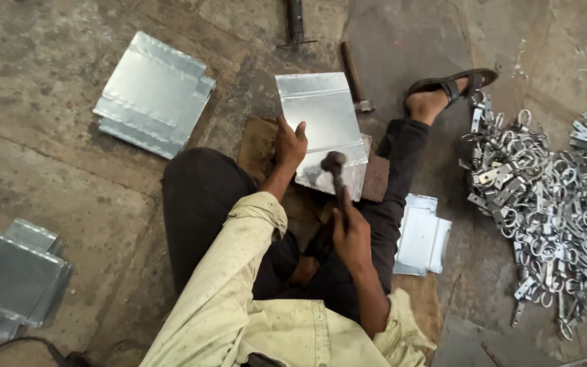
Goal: The person hammers the edges of a metal sheet against a block on the floor while sitting cross-legged.
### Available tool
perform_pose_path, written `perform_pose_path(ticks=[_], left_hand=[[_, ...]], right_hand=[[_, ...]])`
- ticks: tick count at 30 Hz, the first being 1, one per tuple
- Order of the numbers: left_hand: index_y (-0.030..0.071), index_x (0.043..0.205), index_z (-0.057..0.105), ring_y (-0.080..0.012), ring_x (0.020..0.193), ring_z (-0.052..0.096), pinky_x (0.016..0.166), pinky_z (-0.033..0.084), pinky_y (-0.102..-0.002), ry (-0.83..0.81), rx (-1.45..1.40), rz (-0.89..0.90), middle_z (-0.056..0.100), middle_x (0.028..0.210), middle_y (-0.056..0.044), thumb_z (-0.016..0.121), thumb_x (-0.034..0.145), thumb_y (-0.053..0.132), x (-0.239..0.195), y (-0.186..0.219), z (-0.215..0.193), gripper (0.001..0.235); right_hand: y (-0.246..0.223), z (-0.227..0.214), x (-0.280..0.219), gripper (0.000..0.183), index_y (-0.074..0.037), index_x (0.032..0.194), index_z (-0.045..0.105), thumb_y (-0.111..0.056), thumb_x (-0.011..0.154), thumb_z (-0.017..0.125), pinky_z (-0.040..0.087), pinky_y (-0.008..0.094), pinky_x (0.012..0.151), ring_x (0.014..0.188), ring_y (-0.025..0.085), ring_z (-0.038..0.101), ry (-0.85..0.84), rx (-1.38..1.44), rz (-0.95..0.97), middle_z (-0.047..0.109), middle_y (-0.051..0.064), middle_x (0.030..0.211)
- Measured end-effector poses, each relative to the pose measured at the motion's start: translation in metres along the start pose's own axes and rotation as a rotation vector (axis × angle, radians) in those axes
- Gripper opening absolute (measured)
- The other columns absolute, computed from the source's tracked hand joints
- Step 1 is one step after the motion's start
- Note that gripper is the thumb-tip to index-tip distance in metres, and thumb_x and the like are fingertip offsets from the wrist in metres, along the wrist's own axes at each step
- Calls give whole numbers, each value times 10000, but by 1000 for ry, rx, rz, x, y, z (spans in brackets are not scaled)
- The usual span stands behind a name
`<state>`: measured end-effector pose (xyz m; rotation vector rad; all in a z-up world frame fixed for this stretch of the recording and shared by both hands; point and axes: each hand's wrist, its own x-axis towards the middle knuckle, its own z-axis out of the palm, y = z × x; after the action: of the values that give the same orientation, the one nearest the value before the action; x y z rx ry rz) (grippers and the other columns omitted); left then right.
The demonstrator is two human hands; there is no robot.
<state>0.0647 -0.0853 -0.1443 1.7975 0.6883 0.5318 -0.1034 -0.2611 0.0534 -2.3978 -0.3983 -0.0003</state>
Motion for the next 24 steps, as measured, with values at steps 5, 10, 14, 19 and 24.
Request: perform_pose_path(ticks=[5,10,14,19,24], left_hand=[[-62,1443,375,-541,1081,626,905,504,-552,43,73,47,641,1209,-351,676,994,352,1,-34,21,681],[-84,1374,441,-515,1004,632,851,507,-536,98,-69,126,654,1138,-338,748,907,279,-3,-43,14,666],[-32,1123,652,-385,922,722,831,546,-461,61,-197,-148,747,995,-210,710,896,233,3,-29,-18,354],[-29,1008,665,-378,860,720,792,539,-445,59,-59,-195,742,909,-185,755,869,268,-26,13,-55,340],[42,802,732,-392,851,705,785,529,-477,-478,387,-133,724,835,-199,822,781,376,-79,73,-133,347]], right_hand=[[14,8,-7,620,-51,1559,425,-9,967,604,528,393,721,772,362,650,-7,13,-133,647,219,900],[44,-8,-14,558,-102,1510,515,-94,970,659,554,379,729,825,327,716,8,-6,62,691,263,974],[76,-15,-40,566,-127,1570,500,-147,1024,646,564,378,769,831,291,693,75,74,203,697,239,967],[103,-32,-72,587,-178,1589,471,-191,1020,616,387,297,467,526,104,442,143,429,556,541,21,687],[111,-41,-76,587,-193,1574,434,-215,1007,584,337,282,369,419,80,399,255,653,653,472,-5,604]])
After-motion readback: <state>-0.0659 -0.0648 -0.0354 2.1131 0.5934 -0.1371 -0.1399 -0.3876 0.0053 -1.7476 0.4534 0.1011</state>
